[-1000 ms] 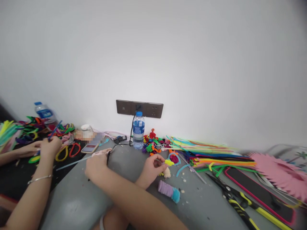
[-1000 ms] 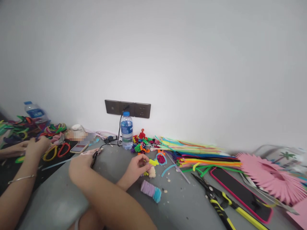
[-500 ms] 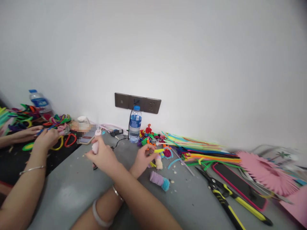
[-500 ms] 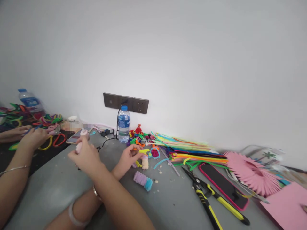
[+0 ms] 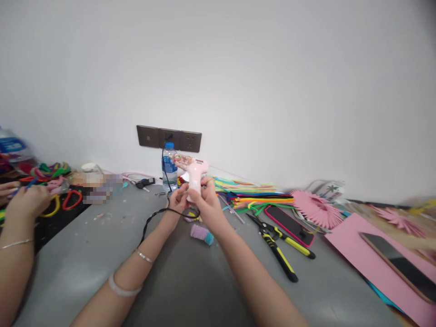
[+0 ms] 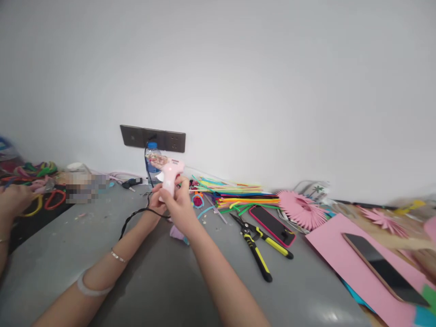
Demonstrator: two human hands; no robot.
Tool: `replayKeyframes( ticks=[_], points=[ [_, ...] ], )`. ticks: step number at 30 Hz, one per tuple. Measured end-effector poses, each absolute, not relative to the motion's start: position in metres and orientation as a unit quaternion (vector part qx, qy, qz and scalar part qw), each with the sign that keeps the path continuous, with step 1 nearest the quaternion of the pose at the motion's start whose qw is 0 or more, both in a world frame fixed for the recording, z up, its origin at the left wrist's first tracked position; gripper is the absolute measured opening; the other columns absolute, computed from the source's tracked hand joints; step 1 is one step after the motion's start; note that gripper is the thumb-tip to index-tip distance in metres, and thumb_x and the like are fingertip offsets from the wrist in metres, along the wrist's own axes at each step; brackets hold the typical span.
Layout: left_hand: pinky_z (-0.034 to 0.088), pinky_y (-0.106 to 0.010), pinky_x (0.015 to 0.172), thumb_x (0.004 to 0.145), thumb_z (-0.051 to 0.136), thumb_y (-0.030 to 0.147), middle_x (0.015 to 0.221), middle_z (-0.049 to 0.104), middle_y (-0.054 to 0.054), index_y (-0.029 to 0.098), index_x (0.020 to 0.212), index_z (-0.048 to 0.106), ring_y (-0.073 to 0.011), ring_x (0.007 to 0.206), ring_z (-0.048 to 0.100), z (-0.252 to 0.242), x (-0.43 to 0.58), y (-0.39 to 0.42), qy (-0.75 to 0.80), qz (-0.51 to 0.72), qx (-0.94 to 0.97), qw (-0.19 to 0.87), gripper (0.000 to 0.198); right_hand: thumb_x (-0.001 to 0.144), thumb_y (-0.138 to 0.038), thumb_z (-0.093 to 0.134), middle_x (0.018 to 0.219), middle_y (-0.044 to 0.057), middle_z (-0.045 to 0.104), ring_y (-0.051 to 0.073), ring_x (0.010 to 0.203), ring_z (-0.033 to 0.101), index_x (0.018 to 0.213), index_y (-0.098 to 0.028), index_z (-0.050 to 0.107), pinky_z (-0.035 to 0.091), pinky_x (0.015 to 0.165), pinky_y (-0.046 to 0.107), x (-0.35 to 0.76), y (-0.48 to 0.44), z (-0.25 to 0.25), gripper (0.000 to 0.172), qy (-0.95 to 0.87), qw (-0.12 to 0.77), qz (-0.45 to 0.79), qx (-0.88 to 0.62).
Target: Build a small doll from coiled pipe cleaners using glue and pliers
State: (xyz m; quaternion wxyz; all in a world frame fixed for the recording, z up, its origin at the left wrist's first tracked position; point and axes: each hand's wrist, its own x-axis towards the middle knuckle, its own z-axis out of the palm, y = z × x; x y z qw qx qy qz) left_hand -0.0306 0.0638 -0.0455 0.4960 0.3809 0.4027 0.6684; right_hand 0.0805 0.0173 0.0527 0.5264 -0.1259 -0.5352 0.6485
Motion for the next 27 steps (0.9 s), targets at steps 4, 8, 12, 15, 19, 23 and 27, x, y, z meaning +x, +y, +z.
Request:
replayKeyframes(
  ticks=[4, 8, 12, 15, 19, 23, 27],
  points=[
    [0.05, -0.024, 0.053, 0.058, 0.082, 0.039, 0.062, 0.063, 0.003, 0.017, 0.08, 0.057, -0.0129, 0.053, 0.062, -0.043, -0.03, 0.059, 0.393, 0.664, 0.376, 0.512, 0.04, 0.076, -0.037, 0.072, 0.084, -0.002, 0.063, 0.009, 0.053, 0.049, 0.09, -0.025, 0.034, 0.032, 0.047, 0.02, 0.119, 0.014, 0.046, 0.042, -0.486, 0.547, 0.656, -0.185],
    [0.051, -0.022, 0.055, 0.067, 0.078, 0.044, 0.066, 0.065, 0.001, 0.016, 0.076, 0.061, -0.0122, 0.058, 0.064, -0.039, -0.03, 0.05, 0.396, 0.667, 0.391, 0.496, 0.033, 0.077, -0.042, 0.072, 0.078, 0.0, 0.057, 0.01, 0.057, 0.046, 0.09, -0.02, 0.05, 0.03, 0.05, 0.023, 0.143, 0.005, 0.033, 0.034, -0.495, 0.468, 0.712, -0.169],
    [0.05, -0.023, 0.055, 0.061, 0.084, 0.039, 0.068, 0.069, 0.001, 0.018, 0.08, 0.062, -0.0119, 0.057, 0.062, -0.037, -0.031, 0.049, 0.416, 0.688, 0.389, 0.45, 0.035, 0.075, -0.051, 0.073, 0.075, -0.001, 0.05, 0.014, 0.066, 0.048, 0.096, -0.021, 0.054, 0.035, 0.057, 0.025, 0.157, 0.002, 0.016, 0.04, -0.46, 0.406, 0.777, -0.141],
    [0.05, -0.025, 0.058, 0.06, 0.085, 0.036, 0.073, 0.071, 0.0, 0.02, 0.092, 0.066, -0.0144, 0.063, 0.064, -0.037, -0.03, 0.049, 0.431, 0.692, 0.387, 0.431, 0.041, 0.076, -0.054, 0.071, 0.074, -0.001, 0.046, 0.015, 0.065, 0.046, 0.104, -0.022, 0.054, 0.031, 0.053, 0.023, 0.16, 0.004, 0.005, 0.046, -0.429, 0.406, 0.793, -0.148],
    [0.046, -0.022, 0.053, 0.055, 0.087, 0.037, 0.067, 0.069, 0.0, 0.016, 0.084, 0.07, -0.0126, 0.06, 0.061, -0.034, -0.027, 0.049, 0.451, 0.679, 0.389, 0.429, 0.039, 0.079, -0.052, 0.069, 0.07, -0.002, 0.044, 0.013, 0.062, 0.043, 0.104, -0.021, 0.054, 0.029, 0.052, 0.023, 0.16, 0.006, -0.001, 0.043, -0.415, 0.432, 0.788, -0.14],
    [0.051, -0.02, 0.056, 0.05, 0.09, 0.034, 0.068, 0.069, 0.001, 0.017, 0.077, 0.069, -0.0102, 0.059, 0.061, -0.028, -0.023, 0.045, 0.435, 0.676, 0.335, 0.492, 0.039, 0.083, -0.049, 0.066, 0.066, -0.004, 0.044, 0.012, 0.057, 0.044, 0.109, -0.02, 0.055, 0.028, 0.052, 0.023, 0.16, 0.006, -0.006, 0.041, -0.408, 0.469, 0.771, -0.141],
    [0.058, -0.024, 0.062, 0.042, 0.093, 0.029, 0.075, 0.071, 0.0, 0.018, 0.086, 0.069, -0.0129, 0.063, 0.067, -0.023, -0.022, 0.042, 0.42, 0.673, 0.289, 0.536, 0.051, 0.085, -0.047, 0.063, 0.062, -0.005, 0.043, 0.01, 0.052, 0.044, 0.111, -0.017, 0.057, 0.027, 0.051, 0.024, 0.157, 0.003, -0.014, 0.04, -0.406, 0.48, 0.764, -0.143]
  ],
)
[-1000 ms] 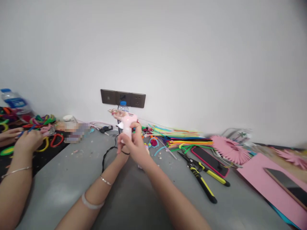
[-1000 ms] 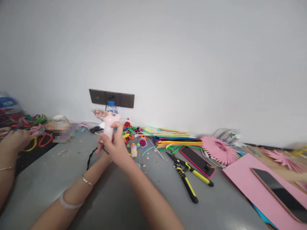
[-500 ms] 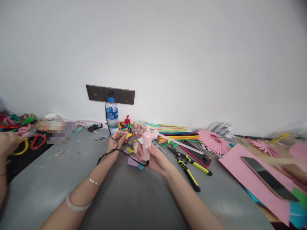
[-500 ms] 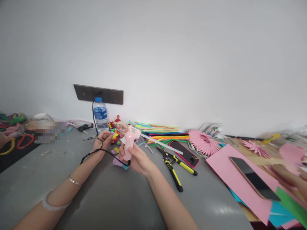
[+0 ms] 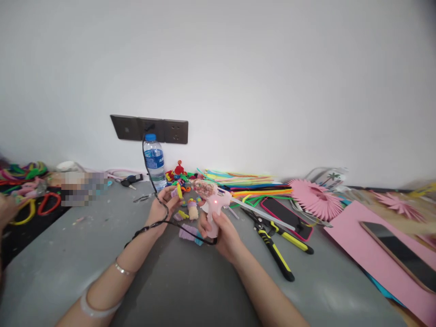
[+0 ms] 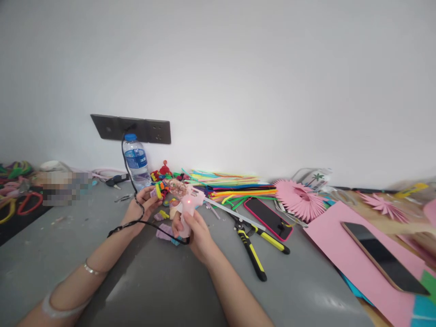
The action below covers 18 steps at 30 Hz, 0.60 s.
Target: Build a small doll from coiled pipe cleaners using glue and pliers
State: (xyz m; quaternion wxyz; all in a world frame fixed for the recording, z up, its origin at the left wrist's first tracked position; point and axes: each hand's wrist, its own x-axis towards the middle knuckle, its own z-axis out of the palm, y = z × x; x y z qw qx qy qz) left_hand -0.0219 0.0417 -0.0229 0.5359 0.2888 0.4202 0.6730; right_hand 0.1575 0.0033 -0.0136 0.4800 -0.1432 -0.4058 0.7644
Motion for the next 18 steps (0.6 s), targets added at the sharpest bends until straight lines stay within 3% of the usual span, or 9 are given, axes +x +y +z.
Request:
replayKeyframes(
  ticks=[4, 11, 14, 18],
  points=[
    [0.058, -0.022, 0.06, 0.044, 0.091, 0.029, 0.07, 0.069, 0.001, 0.017, 0.083, 0.07, -0.012, 0.061, 0.066, -0.02, -0.022, 0.039, 0.429, 0.677, 0.285, 0.526, 0.046, 0.088, -0.048, 0.059, 0.057, -0.007, 0.043, 0.009, 0.047, 0.043, 0.103, -0.015, 0.059, 0.028, 0.052, 0.025, 0.152, 0.0, -0.021, 0.037, -0.428, 0.476, 0.752, -0.157],
    [0.056, -0.024, 0.054, 0.053, 0.086, 0.039, 0.073, 0.07, -0.002, 0.016, 0.077, 0.069, -0.016, 0.065, 0.067, -0.019, -0.02, 0.036, 0.463, 0.644, 0.329, 0.513, 0.037, 0.084, -0.059, 0.059, 0.046, -0.01, 0.038, 0.008, 0.036, 0.037, 0.093, -0.013, 0.061, 0.025, 0.043, 0.022, 0.153, 0.002, -0.029, 0.047, -0.462, 0.507, 0.674, -0.275],
    [0.051, -0.023, 0.048, 0.058, 0.083, 0.042, 0.068, 0.069, -0.003, 0.017, 0.073, 0.07, -0.0173, 0.061, 0.065, -0.021, -0.021, 0.036, 0.489, 0.626, 0.372, 0.481, 0.032, 0.081, -0.062, 0.06, 0.044, -0.009, 0.039, 0.008, 0.036, 0.039, 0.086, -0.014, 0.06, 0.027, 0.042, 0.022, 0.154, 0.002, -0.028, 0.048, -0.475, 0.502, 0.647, -0.321],
    [0.037, -0.021, 0.038, 0.063, 0.079, 0.042, 0.054, 0.062, -0.001, 0.017, 0.067, 0.07, -0.0111, 0.043, 0.051, -0.023, -0.023, 0.036, 0.515, 0.605, 0.429, 0.43, 0.027, 0.077, -0.067, 0.061, 0.043, -0.009, 0.039, 0.008, 0.035, 0.039, 0.078, -0.016, 0.057, 0.029, 0.04, 0.022, 0.154, 0.002, -0.027, 0.051, -0.489, 0.5, 0.621, -0.355]
  ],
)
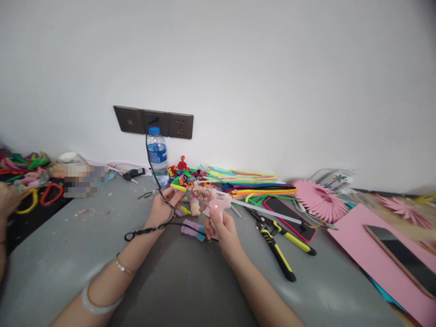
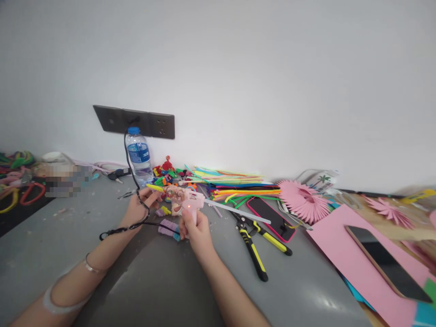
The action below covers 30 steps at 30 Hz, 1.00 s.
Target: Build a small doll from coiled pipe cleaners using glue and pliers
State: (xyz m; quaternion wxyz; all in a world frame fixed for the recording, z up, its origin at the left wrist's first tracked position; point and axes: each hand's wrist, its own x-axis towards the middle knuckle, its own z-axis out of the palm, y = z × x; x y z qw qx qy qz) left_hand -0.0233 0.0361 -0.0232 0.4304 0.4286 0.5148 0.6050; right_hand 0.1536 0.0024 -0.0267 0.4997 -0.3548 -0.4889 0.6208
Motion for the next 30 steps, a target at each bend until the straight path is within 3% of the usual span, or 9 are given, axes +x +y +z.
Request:
replayKeyframes(
  ticks=[4, 12, 30],
  points=[
    [0.029, -0.02, 0.038, 0.067, 0.076, 0.042, 0.047, 0.052, 0.003, 0.017, 0.058, 0.065, -0.008, 0.04, 0.042, -0.0267, -0.0251, 0.0363, 0.525, 0.6, 0.457, 0.394, 0.029, 0.077, -0.069, 0.06, 0.042, -0.009, 0.039, 0.008, 0.034, 0.039, 0.074, -0.016, 0.055, 0.029, 0.039, 0.021, 0.1528, 0.0016, -0.0261, 0.053, -0.502, 0.488, 0.613, -0.367],
    [0.025, -0.021, 0.04, 0.071, 0.073, 0.042, 0.045, 0.048, 0.004, 0.017, 0.055, 0.063, -0.0075, 0.04, 0.038, -0.0254, -0.0252, 0.0352, 0.538, 0.586, 0.488, 0.36, 0.031, 0.076, -0.068, 0.061, 0.042, -0.008, 0.04, 0.008, 0.034, 0.039, 0.069, -0.018, 0.051, 0.03, 0.038, 0.022, 0.1522, 0.0008, -0.0247, 0.052, -0.508, 0.487, 0.602, -0.376],
    [0.037, -0.023, 0.044, 0.067, 0.076, 0.036, 0.05, 0.061, 0.001, 0.02, 0.063, 0.072, -0.0129, 0.045, 0.049, -0.0274, -0.0271, 0.0371, 0.529, 0.615, 0.476, 0.341, 0.017, 0.076, -0.069, 0.061, 0.041, -0.008, 0.04, 0.008, 0.034, 0.039, 0.063, -0.02, 0.046, 0.031, 0.038, 0.022, 0.1516, 0.0023, -0.0275, 0.053, -0.516, 0.491, 0.589, -0.383]
  ],
)
